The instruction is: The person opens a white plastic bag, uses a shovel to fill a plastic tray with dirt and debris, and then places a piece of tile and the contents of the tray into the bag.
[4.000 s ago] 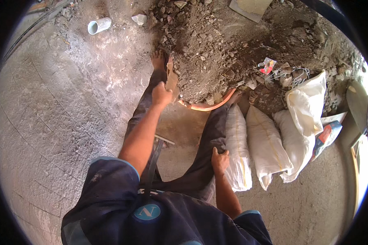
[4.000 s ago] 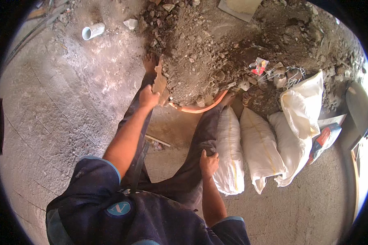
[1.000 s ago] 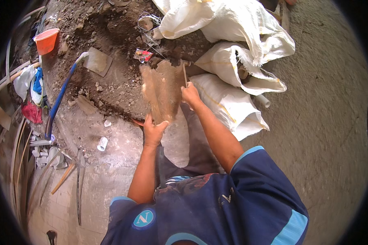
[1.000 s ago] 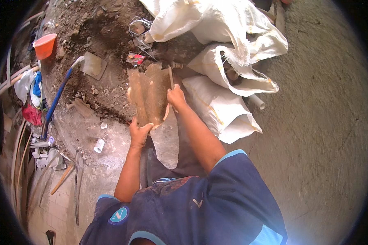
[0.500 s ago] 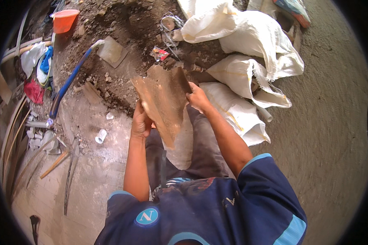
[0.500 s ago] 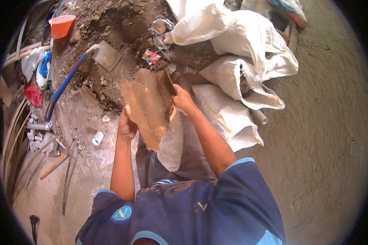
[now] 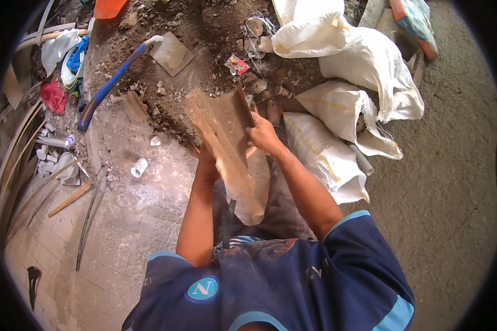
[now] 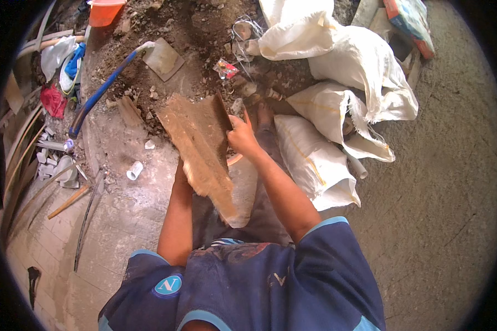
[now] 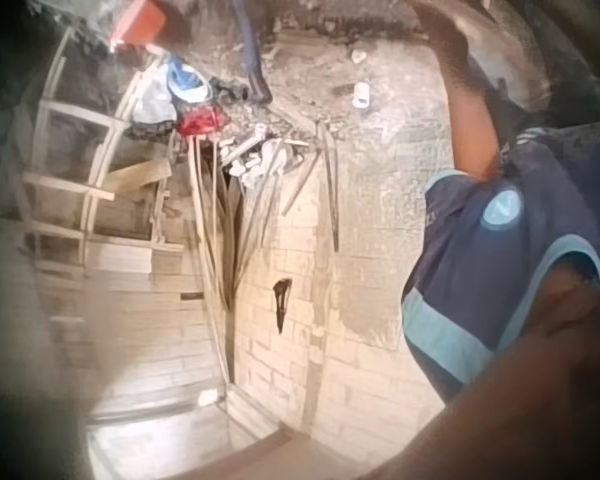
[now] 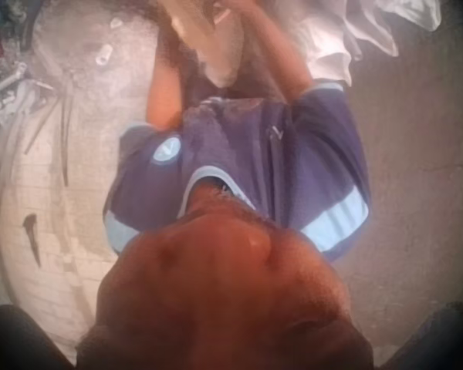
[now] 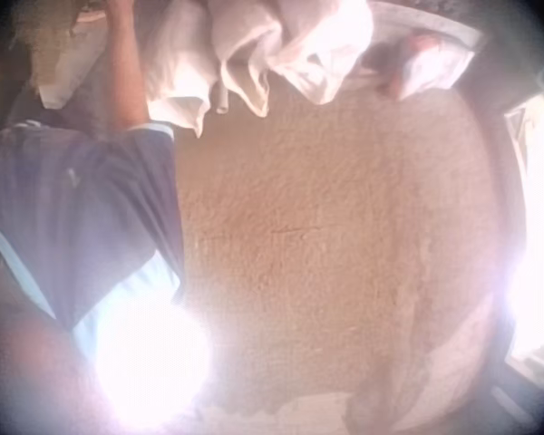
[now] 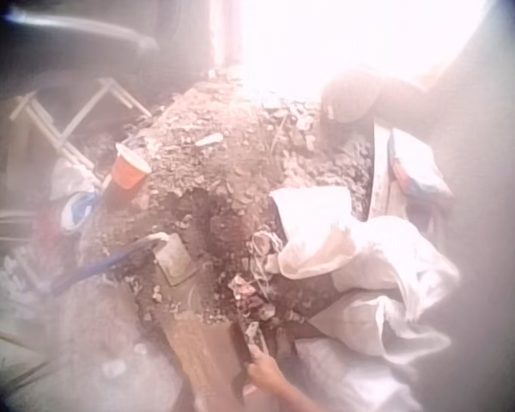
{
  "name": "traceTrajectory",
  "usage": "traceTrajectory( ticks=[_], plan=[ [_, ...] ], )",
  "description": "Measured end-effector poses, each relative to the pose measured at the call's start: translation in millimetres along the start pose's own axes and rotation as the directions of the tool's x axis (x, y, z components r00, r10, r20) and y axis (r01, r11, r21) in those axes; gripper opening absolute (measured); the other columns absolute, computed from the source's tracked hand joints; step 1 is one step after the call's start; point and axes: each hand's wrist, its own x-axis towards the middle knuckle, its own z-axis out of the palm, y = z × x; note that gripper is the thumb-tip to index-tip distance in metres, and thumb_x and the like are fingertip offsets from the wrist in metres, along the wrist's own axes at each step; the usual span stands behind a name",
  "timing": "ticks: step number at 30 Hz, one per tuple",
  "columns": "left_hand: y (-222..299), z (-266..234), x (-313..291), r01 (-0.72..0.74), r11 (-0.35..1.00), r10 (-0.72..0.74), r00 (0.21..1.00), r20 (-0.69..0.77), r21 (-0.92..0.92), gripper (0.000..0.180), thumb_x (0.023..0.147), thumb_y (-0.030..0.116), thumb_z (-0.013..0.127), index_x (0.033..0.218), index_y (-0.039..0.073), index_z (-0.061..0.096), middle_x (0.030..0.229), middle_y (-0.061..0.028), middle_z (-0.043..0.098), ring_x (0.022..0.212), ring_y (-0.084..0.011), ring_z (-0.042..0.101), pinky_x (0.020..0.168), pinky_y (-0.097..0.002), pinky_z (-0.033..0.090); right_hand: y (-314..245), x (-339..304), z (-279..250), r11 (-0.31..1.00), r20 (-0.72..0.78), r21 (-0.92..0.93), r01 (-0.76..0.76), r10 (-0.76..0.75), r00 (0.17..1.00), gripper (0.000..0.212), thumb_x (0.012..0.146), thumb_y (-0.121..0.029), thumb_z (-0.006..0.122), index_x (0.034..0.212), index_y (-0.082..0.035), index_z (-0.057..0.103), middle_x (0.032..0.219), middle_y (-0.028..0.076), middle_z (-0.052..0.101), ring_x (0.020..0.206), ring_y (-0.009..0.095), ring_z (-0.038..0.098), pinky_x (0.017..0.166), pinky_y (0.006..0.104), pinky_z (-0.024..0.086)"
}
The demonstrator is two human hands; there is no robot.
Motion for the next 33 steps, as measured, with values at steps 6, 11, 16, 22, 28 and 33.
traceTrajectory(
  ticks=[6, 11, 16, 22, 28, 33],
  plan=[
    [2, 4, -3, -0.07, 0.997, 0.071, 0.997, 0.032, -0.026, 0.068, 0.082, 0.028, 0.077, 0.135, 0.005, 0.041, 0.125, -0.006, 0.055, 0.114, -0.0201, 0.055, 0.097, -0.0348, 0.048, -24, 0, 6, 0.963, 0.001, -0.269, -0.029, 0.03, 1.0, 0.052, 0.077, 0.002, 0.049, 0.127, -0.008, 0.058, 0.122, 0.024, 0.061, 0.108, 0.04, 0.061, 0.094, 0.0409, 0.048],
    [23, 44, 19, -0.188, 0.964, 0.212, 0.97, -0.119, 0.186, 0.063, 0.077, 0.018, 0.079, 0.128, 0.0, 0.047, 0.118, -0.0124, 0.059, 0.106, -0.0222, 0.059, 0.093, -0.0344, 0.048, 36, -4, 4, 0.801, 0.21, 0.598, -0.03, -0.121, 0.97, 0.057, 0.087, -0.026, 0.065, 0.137, -0.004, 0.049, 0.131, 0.012, 0.057, 0.113, 0.026, 0.059, 0.097, 0.0382, 0.048],
    [24, 34, 12, -0.082, 0.975, 0.109, 0.986, -0.125, 0.207, 0.05, 0.077, 0.011, 0.073, 0.12, -0.004, 0.053, 0.107, -0.013, 0.064, 0.093, -0.0238, 0.065, 0.083, -0.0347, 0.053, -8, -10, -42, 0.507, 0.593, 0.632, -0.586, 0.171, 0.787, 0.076, 0.091, -0.057, 0.059, 0.141, -0.002, 0.044, 0.133, 0.014, 0.055, 0.118, 0.022, 0.057, 0.099, 0.0374, 0.048],
    [19, 27, 16, -0.052, 0.959, 0.096, 0.984, -0.15, 0.277, 0.044, 0.077, 0.006, 0.069, 0.117, -0.005, 0.056, 0.106, -0.0134, 0.065, 0.093, -0.0234, 0.066, 0.083, -0.0348, 0.053, -35, -20, -48, 0.802, 0.571, 0.482, -0.351, 0.016, 0.821, 0.077, 0.083, -0.04, 0.071, 0.141, 0.0, 0.04, 0.132, 0.015, 0.053, 0.121, 0.023, 0.053, 0.101, 0.0385, 0.045],
    [21, 27, 27, -0.105, 0.905, 0.184, 0.97, -0.156, 0.412, 0.043, 0.076, 0.001, 0.069, 0.117, -0.004, 0.057, 0.105, -0.0126, 0.066, 0.089, -0.0221, 0.067, 0.08, -0.0344, 0.054, -52, -19, -45, 0.835, 0.586, 0.373, -0.404, 0.126, 0.8, 0.076, 0.076, -0.006, 0.075, 0.142, 0.0, 0.036, 0.126, 0.012, 0.057, 0.114, 0.021, 0.057, 0.098, 0.037, 0.047],
    [11, 19, 45, -0.154, 0.733, 0.362, 0.913, -0.189, 0.662, 0.045, 0.073, 0.007, 0.076, 0.112, -0.006, 0.059, 0.105, -0.0131, 0.068, 0.092, -0.0211, 0.067, 0.083, -0.0331, 0.051, -50, -17, -31, 0.822, 0.477, 0.38, -0.424, 0.218, 0.851, 0.061, 0.08, -0.004, 0.07, 0.136, -0.001, 0.047, 0.116, 0.011, 0.062, 0.103, 0.02, 0.061, 0.092, 0.0369, 0.049]
  ],
)
